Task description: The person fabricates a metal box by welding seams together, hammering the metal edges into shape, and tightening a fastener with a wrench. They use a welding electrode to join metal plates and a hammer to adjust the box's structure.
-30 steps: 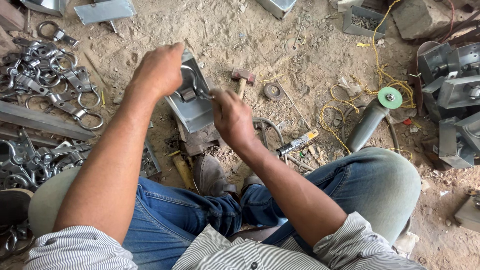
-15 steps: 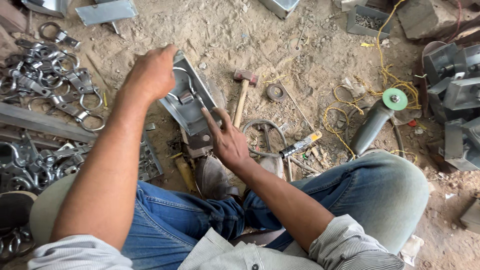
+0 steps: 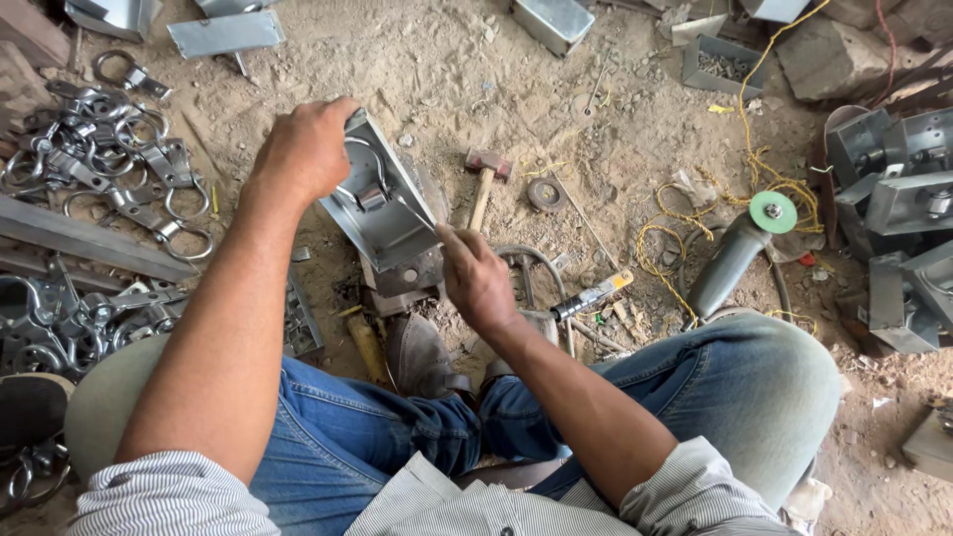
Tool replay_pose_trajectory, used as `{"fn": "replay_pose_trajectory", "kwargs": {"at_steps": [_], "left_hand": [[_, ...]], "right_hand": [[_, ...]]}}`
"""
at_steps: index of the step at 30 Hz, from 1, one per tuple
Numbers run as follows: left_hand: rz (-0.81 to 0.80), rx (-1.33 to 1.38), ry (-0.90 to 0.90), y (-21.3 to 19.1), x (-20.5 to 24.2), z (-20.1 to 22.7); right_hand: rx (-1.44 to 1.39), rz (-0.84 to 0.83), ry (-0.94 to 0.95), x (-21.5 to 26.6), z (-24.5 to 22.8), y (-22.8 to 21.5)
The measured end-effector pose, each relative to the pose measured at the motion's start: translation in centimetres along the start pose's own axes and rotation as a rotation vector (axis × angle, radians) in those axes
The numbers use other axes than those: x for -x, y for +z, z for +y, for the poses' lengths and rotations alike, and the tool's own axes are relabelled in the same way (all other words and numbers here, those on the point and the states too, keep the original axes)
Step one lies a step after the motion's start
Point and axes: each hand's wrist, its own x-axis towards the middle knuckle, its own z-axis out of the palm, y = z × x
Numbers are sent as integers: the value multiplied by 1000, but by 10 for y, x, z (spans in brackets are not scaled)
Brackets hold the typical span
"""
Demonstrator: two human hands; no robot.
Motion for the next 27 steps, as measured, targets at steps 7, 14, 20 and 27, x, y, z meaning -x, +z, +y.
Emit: {"fn": "replay_pose_trajectory", "kwargs": {"at_steps": [7,14,20,27], "left_hand": [[1,-4,-57,-6,6,10],[9,-88,34,1,7,21],[32,-72,8,12,4,15],[38,-126,-27,21,3,31]], "right_hand": [[86,-145,-40,-21,9,-30],[243,-486,91,-25,-31,-35],[190,-601,252,-38,-24,-43],[-73,-708,386,-11,-67,-21]]}}
